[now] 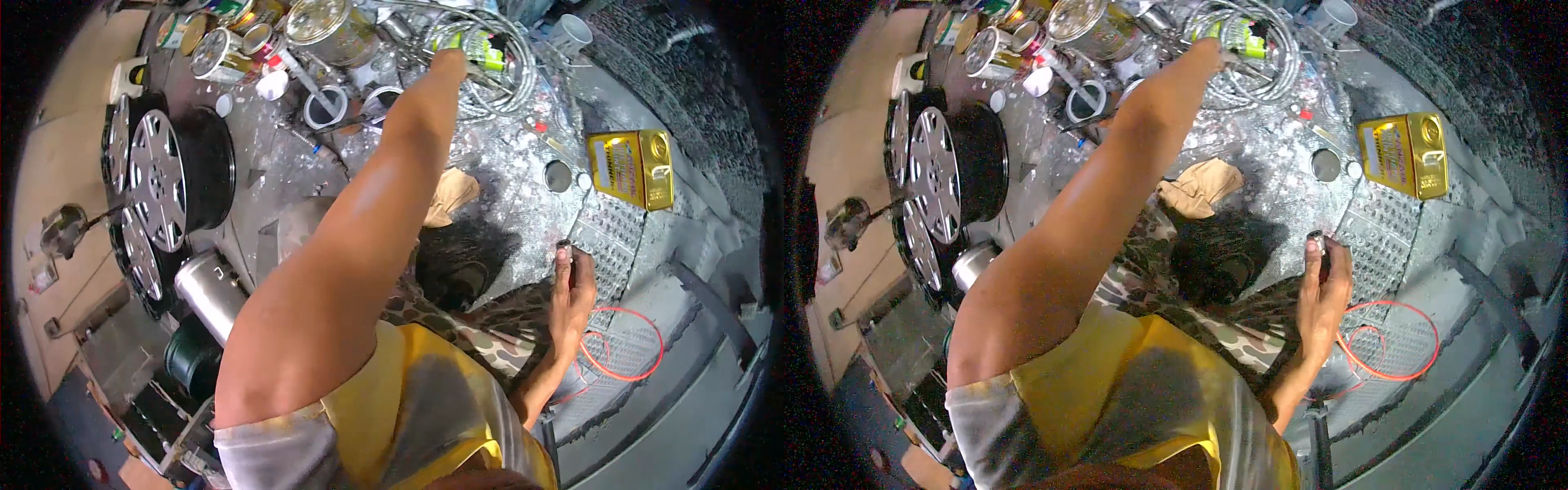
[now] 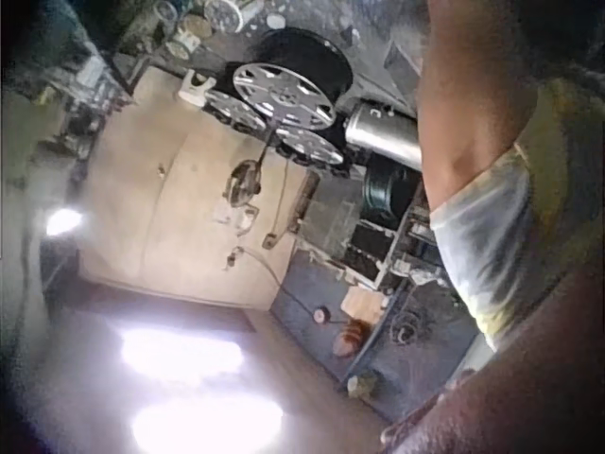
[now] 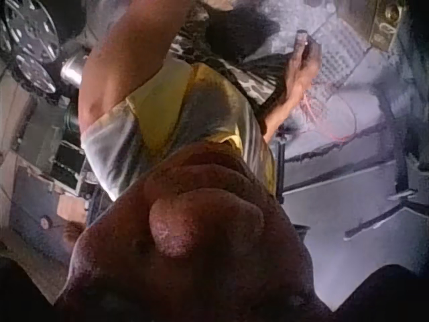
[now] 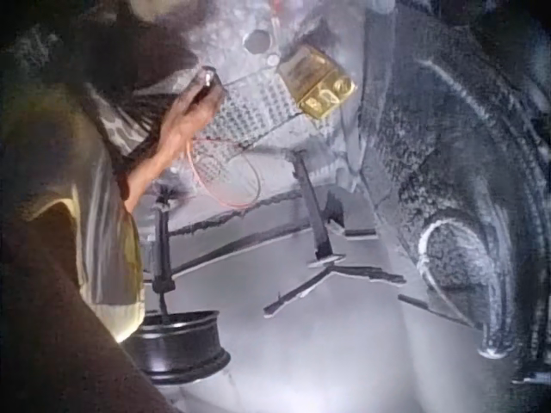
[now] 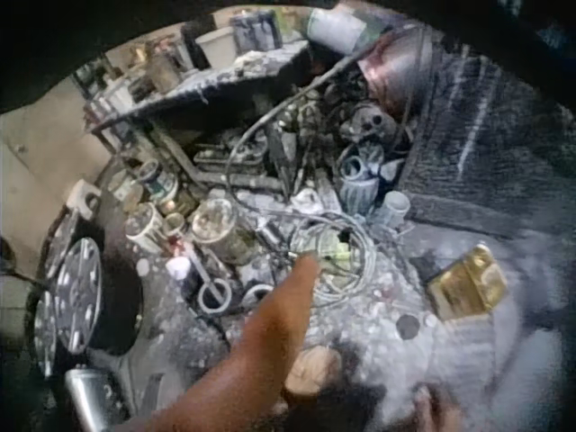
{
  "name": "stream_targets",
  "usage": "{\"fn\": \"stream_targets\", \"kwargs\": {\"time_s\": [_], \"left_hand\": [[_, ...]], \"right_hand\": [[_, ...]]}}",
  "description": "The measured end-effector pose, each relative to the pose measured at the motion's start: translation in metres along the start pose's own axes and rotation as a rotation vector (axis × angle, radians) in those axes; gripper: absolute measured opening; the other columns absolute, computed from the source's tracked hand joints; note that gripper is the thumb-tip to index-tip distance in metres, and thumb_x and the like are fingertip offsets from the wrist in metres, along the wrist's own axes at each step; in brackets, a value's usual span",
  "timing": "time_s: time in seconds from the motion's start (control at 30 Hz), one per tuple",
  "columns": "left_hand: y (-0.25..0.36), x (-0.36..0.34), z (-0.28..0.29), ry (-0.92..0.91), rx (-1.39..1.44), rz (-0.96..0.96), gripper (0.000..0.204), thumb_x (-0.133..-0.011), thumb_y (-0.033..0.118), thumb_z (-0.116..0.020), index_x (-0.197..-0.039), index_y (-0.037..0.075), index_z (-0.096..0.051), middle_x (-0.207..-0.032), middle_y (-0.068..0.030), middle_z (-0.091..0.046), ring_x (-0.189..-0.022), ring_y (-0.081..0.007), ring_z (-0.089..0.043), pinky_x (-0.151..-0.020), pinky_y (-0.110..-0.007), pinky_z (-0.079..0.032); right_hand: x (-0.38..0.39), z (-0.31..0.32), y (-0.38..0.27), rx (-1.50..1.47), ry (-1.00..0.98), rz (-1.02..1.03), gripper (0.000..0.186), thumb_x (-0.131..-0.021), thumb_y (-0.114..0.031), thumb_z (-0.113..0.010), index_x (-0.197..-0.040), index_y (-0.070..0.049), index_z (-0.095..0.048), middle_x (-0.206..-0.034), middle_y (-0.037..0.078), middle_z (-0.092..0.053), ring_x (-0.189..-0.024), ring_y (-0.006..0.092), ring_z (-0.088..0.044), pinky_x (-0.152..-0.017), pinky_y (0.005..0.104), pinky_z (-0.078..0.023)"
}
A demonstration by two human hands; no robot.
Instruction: The person uses a spray gun to apply paint to a car wheel rim, luego pauses to mix paint components in a small cup, and continues spraying the rim.
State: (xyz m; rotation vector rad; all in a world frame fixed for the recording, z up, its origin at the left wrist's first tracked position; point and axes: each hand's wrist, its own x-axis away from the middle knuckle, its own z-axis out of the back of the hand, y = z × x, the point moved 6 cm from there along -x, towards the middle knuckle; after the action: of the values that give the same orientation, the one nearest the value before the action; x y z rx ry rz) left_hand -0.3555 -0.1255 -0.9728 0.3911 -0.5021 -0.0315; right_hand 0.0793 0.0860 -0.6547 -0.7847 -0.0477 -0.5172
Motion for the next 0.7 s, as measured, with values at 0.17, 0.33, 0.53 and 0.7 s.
{"fn": "stream_targets", "kwargs": {"time_s": [0.17,0.33,0.53,0.7], "left_hand": [[-0.028,-0.009,-0.023,-0.163,1.242,0.470,0.025,-0.082,0.020,-0.076,-0.103,0.010,-0.068,-0.105,-0.0134,-0.069,-0.091,-0.0273,-0.067,-0.072,-0.045,-0.061],[-0.003,0.023,0.030,-0.199,1.029,0.403,0.034,-0.091,0.012,-0.069,-0.123,0.008,-0.059,-0.124,-0.0106,-0.062,-0.103,-0.0327,-0.065,-0.073,-0.048,-0.065],[0.017,0.087,0.174,-0.135,0.205,-0.261,0.036,-0.089,0.028,-0.074,-0.114,0.004,-0.065,-0.107,-0.0138,-0.071,-0.088,-0.0258,-0.069,-0.070,-0.039,-0.062],[-0.075,0.178,0.236,0.054,1.057,-0.619,0.032,-0.103,0.035,-0.053,-0.098,0.005,-0.063,-0.080,-0.0065,-0.062,-0.073,-0.0184,-0.061,-0.064,-0.032,-0.050]], "right_hand": [[-0.008,-0.003,-0.013,0.006,0.002,0.037,0.033,-0.102,-0.027,-0.060,-0.110,0.005,-0.063,-0.091,0.017,-0.060,-0.077,0.0261,-0.052,-0.073,0.0375,-0.045],[-0.026,-0.017,-0.027,0.047,-0.032,0.142,0.034,-0.102,-0.028,-0.059,-0.112,0.005,-0.063,-0.095,0.019,-0.061,-0.080,0.0306,-0.056,-0.075,0.0394,-0.046],[-0.041,-0.039,-0.057,0.049,-0.113,0.298,0.031,-0.101,-0.024,-0.060,-0.113,0.004,-0.062,-0.098,0.022,-0.062,-0.085,0.0373,-0.061,-0.078,0.0433,-0.048],[-0.052,-0.052,-0.036,0.055,-0.052,0.435,0.027,-0.101,-0.022,-0.060,-0.111,0.003,-0.063,-0.097,0.021,-0.063,-0.084,0.0333,-0.061,-0.077,0.0404,-0.048]]}}
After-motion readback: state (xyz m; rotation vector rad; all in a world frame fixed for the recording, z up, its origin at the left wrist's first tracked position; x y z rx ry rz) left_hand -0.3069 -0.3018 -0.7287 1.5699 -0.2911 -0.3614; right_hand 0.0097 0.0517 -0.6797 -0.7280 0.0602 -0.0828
